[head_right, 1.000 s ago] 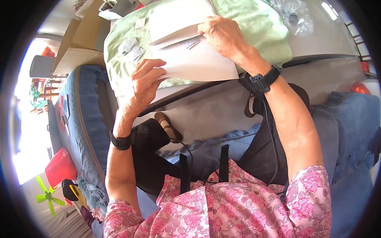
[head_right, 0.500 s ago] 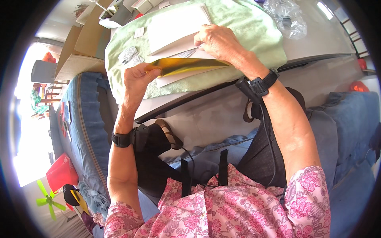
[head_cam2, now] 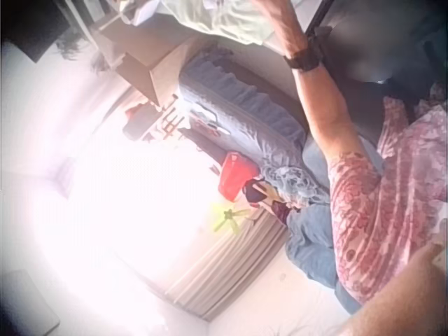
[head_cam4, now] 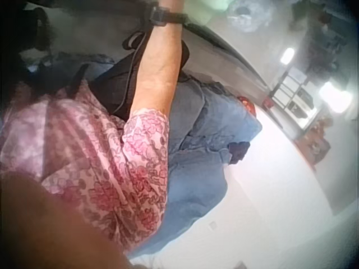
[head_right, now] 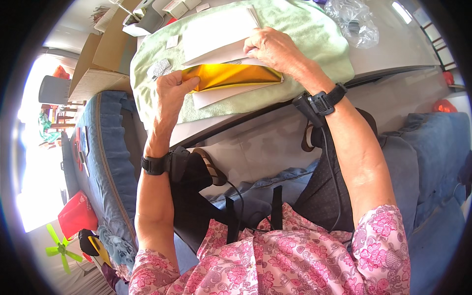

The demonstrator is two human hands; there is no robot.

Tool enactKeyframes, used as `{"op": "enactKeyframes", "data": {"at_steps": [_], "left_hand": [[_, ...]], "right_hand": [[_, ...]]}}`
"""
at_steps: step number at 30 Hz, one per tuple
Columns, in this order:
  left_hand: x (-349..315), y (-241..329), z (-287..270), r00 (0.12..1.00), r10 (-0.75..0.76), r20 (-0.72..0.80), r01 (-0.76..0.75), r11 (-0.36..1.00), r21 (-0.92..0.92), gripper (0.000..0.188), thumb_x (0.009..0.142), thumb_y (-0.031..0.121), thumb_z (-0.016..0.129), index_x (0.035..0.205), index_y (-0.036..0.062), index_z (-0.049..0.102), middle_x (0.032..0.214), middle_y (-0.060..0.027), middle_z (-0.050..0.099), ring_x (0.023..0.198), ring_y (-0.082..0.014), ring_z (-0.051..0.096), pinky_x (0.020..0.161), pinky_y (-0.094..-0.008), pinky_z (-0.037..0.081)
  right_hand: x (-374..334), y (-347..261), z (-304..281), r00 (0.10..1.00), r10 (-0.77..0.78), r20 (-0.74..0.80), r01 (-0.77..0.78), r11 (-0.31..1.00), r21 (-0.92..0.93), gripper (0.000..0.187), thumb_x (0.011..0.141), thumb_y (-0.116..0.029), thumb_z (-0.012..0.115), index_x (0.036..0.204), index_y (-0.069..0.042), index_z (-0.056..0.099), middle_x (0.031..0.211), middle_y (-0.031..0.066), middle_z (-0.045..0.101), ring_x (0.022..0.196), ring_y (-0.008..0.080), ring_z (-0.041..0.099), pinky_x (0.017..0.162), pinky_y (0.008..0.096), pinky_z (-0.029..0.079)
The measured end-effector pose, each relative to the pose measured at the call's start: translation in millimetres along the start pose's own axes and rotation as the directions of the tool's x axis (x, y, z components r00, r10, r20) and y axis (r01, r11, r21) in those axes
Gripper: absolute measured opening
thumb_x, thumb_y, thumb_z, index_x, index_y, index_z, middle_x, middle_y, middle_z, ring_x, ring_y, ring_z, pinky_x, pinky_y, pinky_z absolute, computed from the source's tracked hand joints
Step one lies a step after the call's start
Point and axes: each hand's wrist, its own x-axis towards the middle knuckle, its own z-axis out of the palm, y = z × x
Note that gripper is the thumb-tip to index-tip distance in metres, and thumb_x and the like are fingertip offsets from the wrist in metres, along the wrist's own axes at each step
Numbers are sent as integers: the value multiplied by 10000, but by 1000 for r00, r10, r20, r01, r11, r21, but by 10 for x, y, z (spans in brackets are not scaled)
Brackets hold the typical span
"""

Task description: The person folds a yellow sheet of paper into a triangular shape on a table covered with a light green cloth. They smooth the creases and adjust the folds by hand.

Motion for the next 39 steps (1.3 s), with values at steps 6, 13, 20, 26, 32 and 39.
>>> {"op": "enactKeyframes", "data": {"at_steps": [6, 13, 20, 26, 32, 39], "left_hand": [[47, 87, 31, 992, -109, -60, 103, 991, -90, 215, 813, 72, 694, 960, -81, 729, 764, -92, 705, 715, -109, 599, 750, -263, 465], [109, 33, 90, 983, -128, -129, 131, 991, 15, 158, 775, 61, 693, 801, -90, 729, 725, -111, 693, 650, -132, 598, 698, -268, 471], [157, -47, 205, 970, -131, -205, 148, 987, 66, 164, 784, 46, 689, 792, -118, 683, 692, -137, 679, 644, -149, 626, 629, -270, 493], [164, -24, 238, 963, -126, -237, 146, 987, 69, 158, 797, 21, 683, 838, -128, 653, 747, -165, 683, 659, -171, 650, 624, -272, 527], [240, -93, 240, 949, -121, -290, 144, 988, 59, 160, 809, -17, 676, 871, -152, 617, 807, -180, 669, 696, -201, 677, 664, -276, 574], [277, -189, 257, 944, -88, -318, 124, 988, 95, 165, 790, -30, 686, 873, -155, 618, 803, -172, 659, 689, -200, 675, 634, -281, 577]], "right_hand": [[25, 186, -19, 1000, -27, -13, 29, 989, 145, 113, 865, -93, 640, 927, -19, 700, 857, 81, 676, 803, 236, 641, 752, 337, 509], [16, 228, -36, 997, 71, -8, -67, 963, 262, 266, 933, -213, 602, 994, 31, 687, 902, 100, 700, 846, 167, 660, 824, 285, 506], [64, 179, -32, 929, 369, 26, -341, 827, 447, 544, 956, -536, 517, 979, -35, 728, 860, 132, 722, 772, 216, 687, 736, 348, 530], [16, -30, -72, 969, 242, -56, -231, 960, 160, 426, 921, -410, 646, 958, 14, 659, 820, 96, 689, 810, 186, 665, 731, 335, 516], [28, 53, 52, 972, 179, -151, -164, 980, 109, 281, 920, -280, 664, 1011, -16, 635, 736, 82, 668, 655, 182, 649, 628, 319, 513], [11, 34, 7, 979, 182, -94, -176, 982, 62, 251, 879, -257, 651, 947, -15, 651, 778, 132, 694, 700, 278, 670, 658, 378, 518]]}}
